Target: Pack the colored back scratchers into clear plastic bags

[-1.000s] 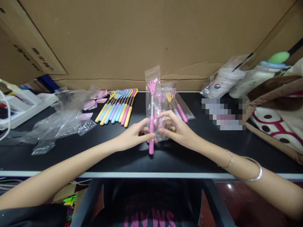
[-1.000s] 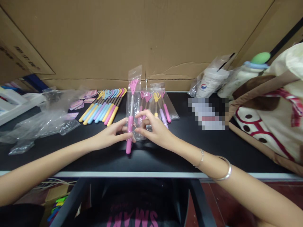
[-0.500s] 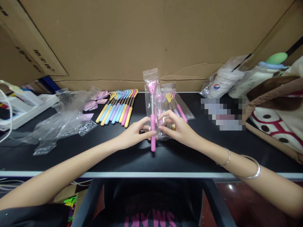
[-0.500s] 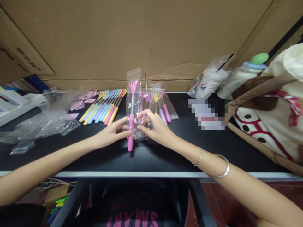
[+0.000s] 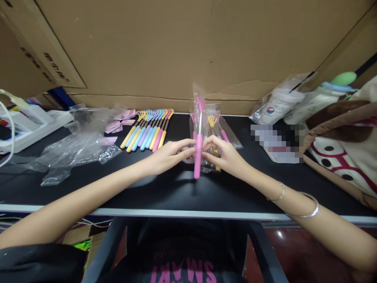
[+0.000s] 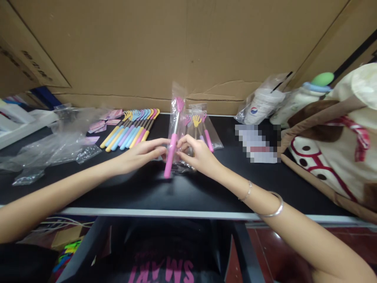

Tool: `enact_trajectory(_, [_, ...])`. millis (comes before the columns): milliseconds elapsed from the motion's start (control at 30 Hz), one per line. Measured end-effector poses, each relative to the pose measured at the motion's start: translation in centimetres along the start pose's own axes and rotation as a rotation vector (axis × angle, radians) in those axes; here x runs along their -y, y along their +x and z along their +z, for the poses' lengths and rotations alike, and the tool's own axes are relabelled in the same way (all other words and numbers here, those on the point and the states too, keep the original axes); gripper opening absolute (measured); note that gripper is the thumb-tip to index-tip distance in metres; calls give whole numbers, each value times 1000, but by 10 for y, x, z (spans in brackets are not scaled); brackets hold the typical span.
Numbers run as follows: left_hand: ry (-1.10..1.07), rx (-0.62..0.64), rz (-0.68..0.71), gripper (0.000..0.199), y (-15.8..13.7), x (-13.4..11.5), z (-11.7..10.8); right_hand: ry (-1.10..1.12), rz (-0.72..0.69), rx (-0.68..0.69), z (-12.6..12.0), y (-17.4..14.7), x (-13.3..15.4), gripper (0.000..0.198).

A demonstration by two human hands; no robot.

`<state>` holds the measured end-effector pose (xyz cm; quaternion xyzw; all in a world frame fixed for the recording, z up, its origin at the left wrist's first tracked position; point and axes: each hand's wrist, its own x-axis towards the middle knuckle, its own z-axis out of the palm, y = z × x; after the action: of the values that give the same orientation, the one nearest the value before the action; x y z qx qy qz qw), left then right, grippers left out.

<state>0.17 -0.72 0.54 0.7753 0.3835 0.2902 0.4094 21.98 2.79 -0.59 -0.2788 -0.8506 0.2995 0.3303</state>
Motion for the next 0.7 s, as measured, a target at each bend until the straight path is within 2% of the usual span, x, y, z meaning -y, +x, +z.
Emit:
enact_trajectory(167, [228, -42, 28, 42, 10, -5, -4, -57, 9, -15, -4, 3, -4, 16])
enact_trajectory(333, [537, -126, -24, 42, 26, -16, -1, -140, 30, -26, -12, 6, -12, 23])
enact_trajectory(533, [795, -137, -72, 52, 44, -23, 7, -479, 57, 11, -21, 11, -34, 24])
enact_trajectory(700, [974, -137, 7, 55, 55, -18, 14, -701, 47, 27, -20, 9, -48, 38])
